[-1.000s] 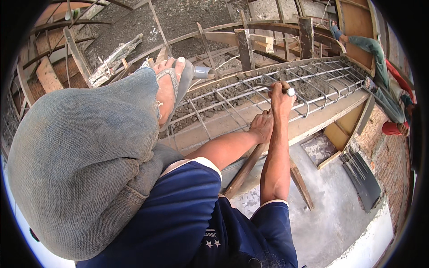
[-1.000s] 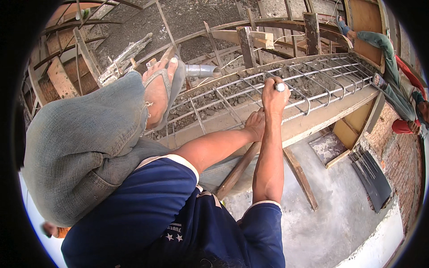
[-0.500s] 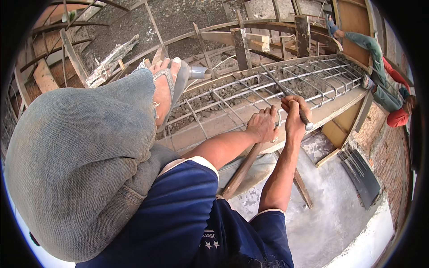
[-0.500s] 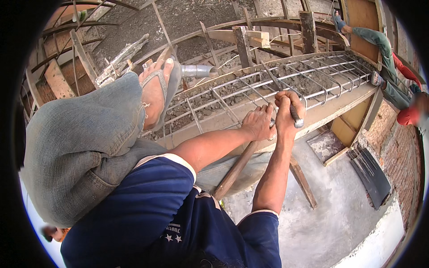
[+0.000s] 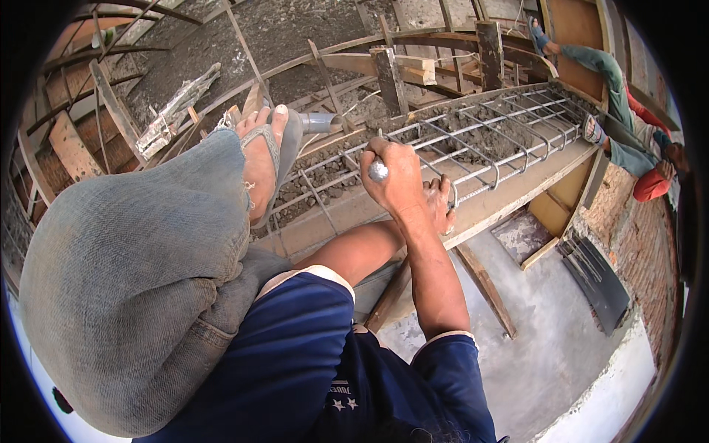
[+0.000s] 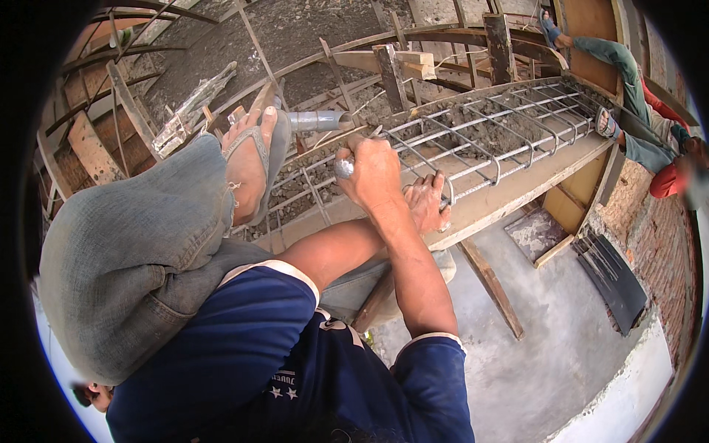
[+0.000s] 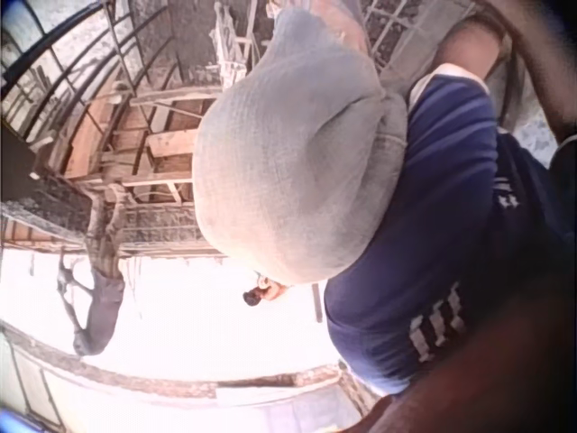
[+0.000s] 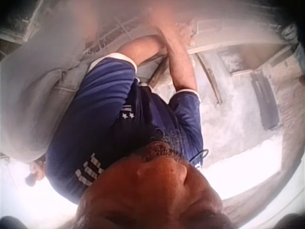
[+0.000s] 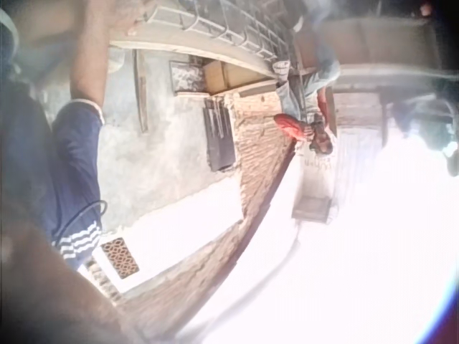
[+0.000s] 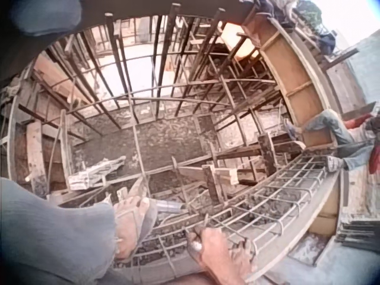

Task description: The person hammers a nail into a wooden support beam. They hold the nail with one hand and strike it with a hammer while sitting on the structure.

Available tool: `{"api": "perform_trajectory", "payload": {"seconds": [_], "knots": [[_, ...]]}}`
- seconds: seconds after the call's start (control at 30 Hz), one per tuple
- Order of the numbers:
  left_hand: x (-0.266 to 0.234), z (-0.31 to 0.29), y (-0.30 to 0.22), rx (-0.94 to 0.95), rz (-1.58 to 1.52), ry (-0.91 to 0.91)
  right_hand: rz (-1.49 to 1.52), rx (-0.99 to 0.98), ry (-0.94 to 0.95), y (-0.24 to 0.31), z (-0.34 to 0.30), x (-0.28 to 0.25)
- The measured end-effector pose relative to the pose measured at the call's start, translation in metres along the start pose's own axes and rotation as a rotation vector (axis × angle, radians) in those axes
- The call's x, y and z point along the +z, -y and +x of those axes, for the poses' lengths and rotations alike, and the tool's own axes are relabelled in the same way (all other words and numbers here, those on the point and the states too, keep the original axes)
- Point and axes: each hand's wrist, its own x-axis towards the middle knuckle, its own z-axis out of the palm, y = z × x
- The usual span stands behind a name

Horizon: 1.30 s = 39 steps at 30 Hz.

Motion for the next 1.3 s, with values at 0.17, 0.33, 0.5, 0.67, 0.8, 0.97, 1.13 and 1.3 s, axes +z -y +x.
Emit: {"api": "perform_trajectory", "payload": {"seconds": [0.17,0.33,0.5,0.67,0.8,0.97,1.13,1.3], "knots": [[0.004,0.000,0.014,0.164,-0.027,0.093,0.309,0.265,-0.069,-0.039,-0.011,-0.069],[-0.011,-0.001,0.004,0.050,0.013,0.012,0.347,0.433,-0.026,-0.059,0.002,-0.140],[-0.006,-0.001,0.002,0.064,-0.004,0.041,0.281,0.518,-0.001,-0.081,0.040,-0.166],[-0.012,-0.001,0.005,0.046,0.010,0.057,0.256,0.454,0.065,-0.039,0.037,-0.198],[-0.006,0.000,0.005,0.052,0.012,0.043,0.277,0.445,0.000,-0.012,-0.021,-0.243],[-0.014,0.002,0.002,0.029,0.017,0.052,0.318,0.508,-0.008,-0.021,-0.057,-0.228],[-0.010,0.000,0.000,0.063,0.027,0.067,0.150,0.486,0.016,-0.107,-0.058,-0.124],[0.002,0.002,0.011,0.156,0.133,0.055,-0.063,0.250,-0.264,-0.131,-0.060,-0.030]]}}
